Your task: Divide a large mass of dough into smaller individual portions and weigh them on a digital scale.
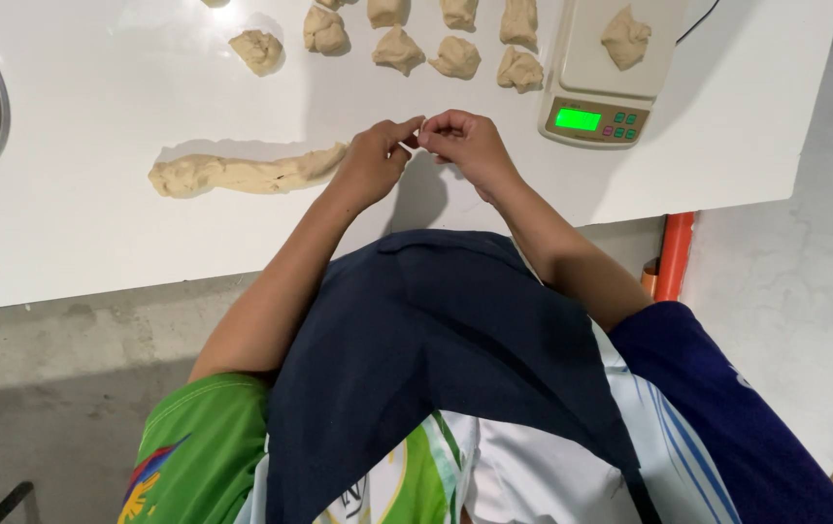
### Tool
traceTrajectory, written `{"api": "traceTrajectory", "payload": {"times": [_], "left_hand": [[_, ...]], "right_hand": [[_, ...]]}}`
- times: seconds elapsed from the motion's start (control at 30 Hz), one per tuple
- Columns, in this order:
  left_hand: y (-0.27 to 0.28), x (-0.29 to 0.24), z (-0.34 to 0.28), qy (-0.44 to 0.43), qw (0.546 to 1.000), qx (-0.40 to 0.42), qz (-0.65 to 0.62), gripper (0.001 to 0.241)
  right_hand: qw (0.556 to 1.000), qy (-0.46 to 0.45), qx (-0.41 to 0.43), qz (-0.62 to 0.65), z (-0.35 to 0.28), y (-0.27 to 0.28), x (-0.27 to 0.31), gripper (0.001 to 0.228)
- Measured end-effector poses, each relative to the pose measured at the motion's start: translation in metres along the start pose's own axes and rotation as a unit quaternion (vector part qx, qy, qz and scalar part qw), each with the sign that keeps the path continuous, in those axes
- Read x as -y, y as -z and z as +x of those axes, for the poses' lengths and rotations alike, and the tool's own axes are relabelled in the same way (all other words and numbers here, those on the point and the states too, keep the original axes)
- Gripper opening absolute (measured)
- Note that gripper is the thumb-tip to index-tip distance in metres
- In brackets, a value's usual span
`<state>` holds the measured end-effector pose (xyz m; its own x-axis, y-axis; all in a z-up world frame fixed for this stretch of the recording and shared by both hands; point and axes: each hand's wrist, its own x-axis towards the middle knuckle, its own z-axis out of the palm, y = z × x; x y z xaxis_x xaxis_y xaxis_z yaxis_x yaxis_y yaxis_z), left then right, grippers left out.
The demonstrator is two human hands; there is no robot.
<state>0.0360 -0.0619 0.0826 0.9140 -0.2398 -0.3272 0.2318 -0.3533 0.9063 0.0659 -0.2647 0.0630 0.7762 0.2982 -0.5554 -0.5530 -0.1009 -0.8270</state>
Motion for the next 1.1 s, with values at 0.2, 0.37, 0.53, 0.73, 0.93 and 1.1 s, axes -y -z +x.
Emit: {"api": "traceTrajectory", "payload": {"times": [0.2, 0.37, 0.53, 0.73, 0.93, 1.1], "left_hand": [[-0.014, 0.014, 0.001, -0.034, 0.996, 0.042, 0.075, 0.061], [-0.003, 0.011, -0.006, 0.013, 0.993, 0.018, 0.116, 0.055], [0.006, 0.021, -0.017, 0.077, 0.991, 0.017, 0.109, 0.048], [0.003, 0.039, -0.021, 0.062, 0.991, 0.001, 0.118, 0.042], [0.012, 0.052, -0.024, 0.064, 0.992, -0.014, 0.109, 0.040], [0.022, 0.060, -0.024, 0.044, 0.992, -0.046, 0.108, 0.039]], "right_hand": [[0.997, 0.013, -0.038, -0.066, -0.005, 0.022, -0.010, 0.010], [0.963, 0.140, -0.158, -0.164, 0.019, 0.130, -0.028, 0.007], [0.817, 0.251, -0.381, -0.352, 0.009, 0.208, 0.009, 0.004], [0.621, 0.285, -0.346, -0.643, 0.012, 0.241, -0.011, 0.043], [0.610, 0.287, -0.363, -0.643, -0.006, 0.253, 0.000, 0.029], [0.684, 0.263, -0.369, -0.572, 0.002, 0.253, 0.002, 0.032]]}}
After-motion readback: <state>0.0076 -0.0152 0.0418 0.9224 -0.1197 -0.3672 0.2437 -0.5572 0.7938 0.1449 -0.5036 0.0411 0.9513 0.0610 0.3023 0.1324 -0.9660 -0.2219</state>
